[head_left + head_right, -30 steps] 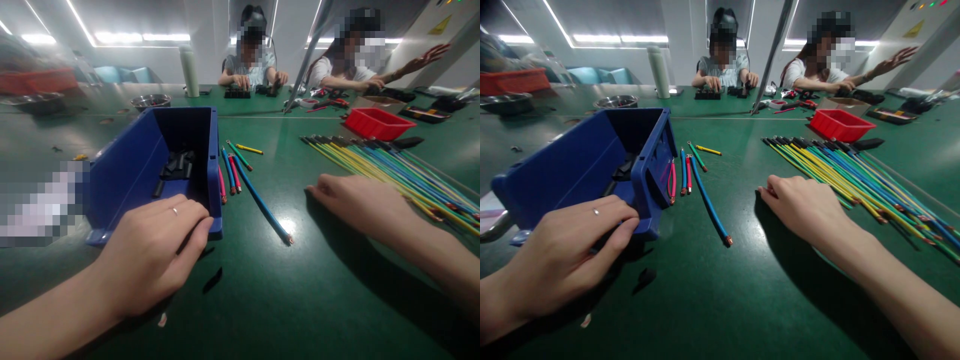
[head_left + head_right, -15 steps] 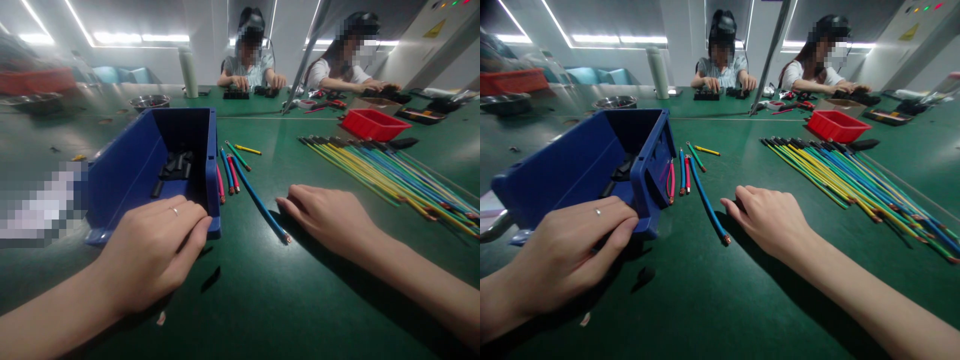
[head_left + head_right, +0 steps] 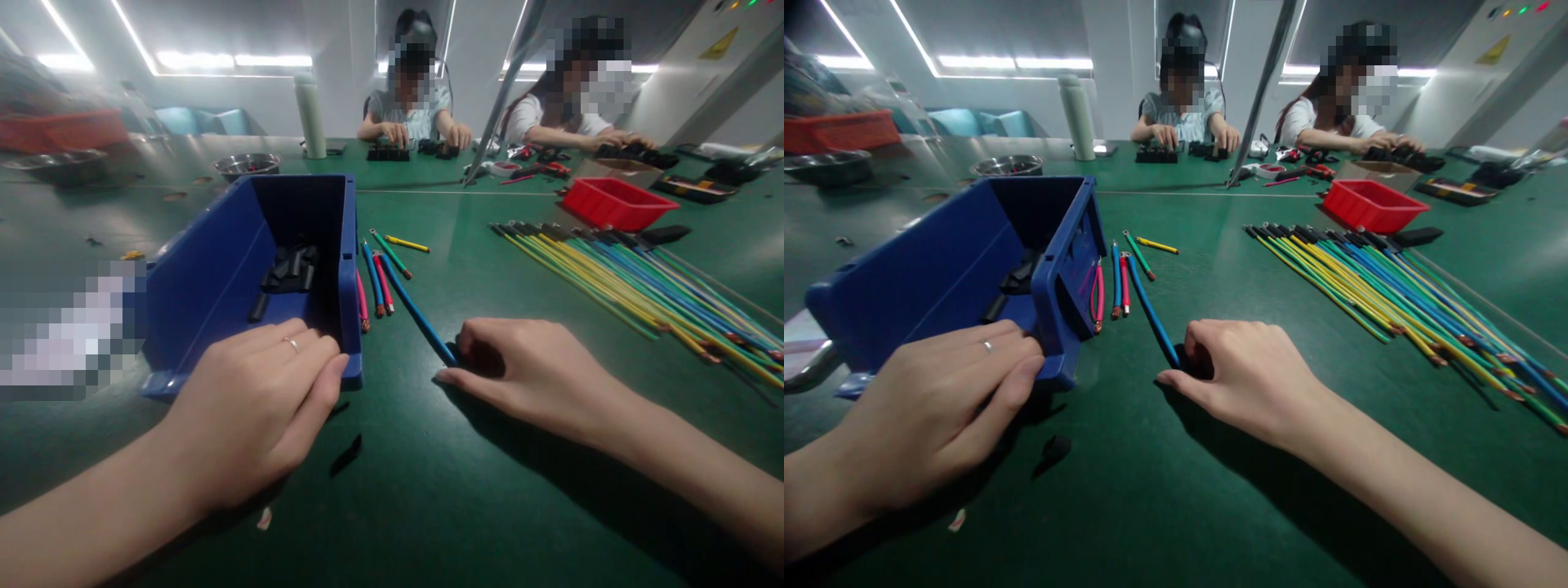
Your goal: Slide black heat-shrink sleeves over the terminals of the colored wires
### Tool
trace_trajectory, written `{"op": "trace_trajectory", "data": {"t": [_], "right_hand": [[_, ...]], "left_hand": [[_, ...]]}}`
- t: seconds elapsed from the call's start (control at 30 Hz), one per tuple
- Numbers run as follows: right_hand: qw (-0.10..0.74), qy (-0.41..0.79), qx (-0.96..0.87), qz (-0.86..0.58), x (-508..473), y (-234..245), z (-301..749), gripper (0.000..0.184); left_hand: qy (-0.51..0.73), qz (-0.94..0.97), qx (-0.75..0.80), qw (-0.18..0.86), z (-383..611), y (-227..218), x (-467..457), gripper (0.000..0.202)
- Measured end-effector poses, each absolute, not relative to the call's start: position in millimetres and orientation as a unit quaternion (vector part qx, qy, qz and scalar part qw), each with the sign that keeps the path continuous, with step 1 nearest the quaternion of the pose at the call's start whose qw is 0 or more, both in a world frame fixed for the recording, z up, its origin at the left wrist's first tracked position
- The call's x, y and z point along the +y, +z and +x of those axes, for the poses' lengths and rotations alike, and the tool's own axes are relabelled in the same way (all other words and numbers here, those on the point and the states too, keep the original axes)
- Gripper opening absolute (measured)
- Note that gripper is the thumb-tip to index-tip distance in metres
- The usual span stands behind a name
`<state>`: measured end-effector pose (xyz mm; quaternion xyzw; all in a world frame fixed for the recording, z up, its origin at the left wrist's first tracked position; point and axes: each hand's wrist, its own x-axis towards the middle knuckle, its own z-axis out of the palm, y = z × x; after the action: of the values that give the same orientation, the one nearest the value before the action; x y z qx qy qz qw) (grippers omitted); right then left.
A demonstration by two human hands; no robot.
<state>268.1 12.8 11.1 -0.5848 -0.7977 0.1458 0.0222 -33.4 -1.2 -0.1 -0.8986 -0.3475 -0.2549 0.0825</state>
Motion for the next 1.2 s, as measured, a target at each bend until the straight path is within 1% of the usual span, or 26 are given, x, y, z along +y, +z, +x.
{"op": "trace_trajectory", "data": {"t": [0.07, 0.1, 0.2, 0.27, 0.33, 0.4, 0.53, 0.63, 0.73, 0.83, 1.0, 1.1, 1.2], "right_hand": [[0.023, 0.177, -0.783, -0.596, 13, 11, 268, 0.028], [0.031, 0.190, -0.777, -0.599, 13, 11, 268, 0.025], [0.076, 0.235, -0.761, -0.600, 15, 8, 271, 0.025], [0.101, 0.285, -0.747, -0.592, 15, 8, 272, 0.025], [0.109, 0.347, -0.728, -0.580, 13, 11, 271, 0.031], [0.117, 0.403, -0.704, -0.572, 11, 14, 267, 0.041], [0.159, 0.483, -0.654, -0.560, 11, 13, 265, 0.056], [0.187, 0.534, -0.616, -0.548, 16, 8, 271, 0.052], [0.206, 0.554, -0.592, -0.547, 21, 4, 277, 0.047], [0.230, 0.560, -0.578, -0.547, 23, 5, 279, 0.053], [0.248, 0.614, -0.541, -0.518, 22, 6, 278, 0.066], [0.282, 0.641, -0.505, -0.505, 23, 0, 279, 0.073], [0.307, 0.655, -0.483, -0.493, 23, -2, 279, 0.072]], "left_hand": [[-0.248, -0.900, -0.348, 0.090, -33, -1, -1, 0.041], [-0.245, -0.900, -0.348, 0.091, -33, -1, -1, 0.041], [-0.243, -0.902, -0.345, 0.094, -32, -1, -1, 0.042], [-0.242, -0.901, -0.346, 0.097, -31, -1, 0, 0.043], [-0.237, -0.902, -0.347, 0.096, -31, -2, 0, 0.043], [-0.230, -0.904, -0.346, 0.098, -31, -2, 0, 0.043], [-0.230, -0.906, -0.339, 0.105, -32, -3, 0, 0.044], [-0.227, -0.906, -0.342, 0.103, -31, -3, 0, 0.043], [-0.231, -0.904, -0.344, 0.102, -31, -3, 0, 0.043], [-0.232, -0.904, -0.345, 0.098, -31, -2, 0, 0.042], [-0.232, -0.903, -0.347, 0.100, -32, -2, 0, 0.043], [-0.236, -0.903, -0.346, 0.098, -32, -3, 0, 0.043], [-0.235, -0.904, -0.341, 0.106, -32, -3, 1, 0.044]]}}
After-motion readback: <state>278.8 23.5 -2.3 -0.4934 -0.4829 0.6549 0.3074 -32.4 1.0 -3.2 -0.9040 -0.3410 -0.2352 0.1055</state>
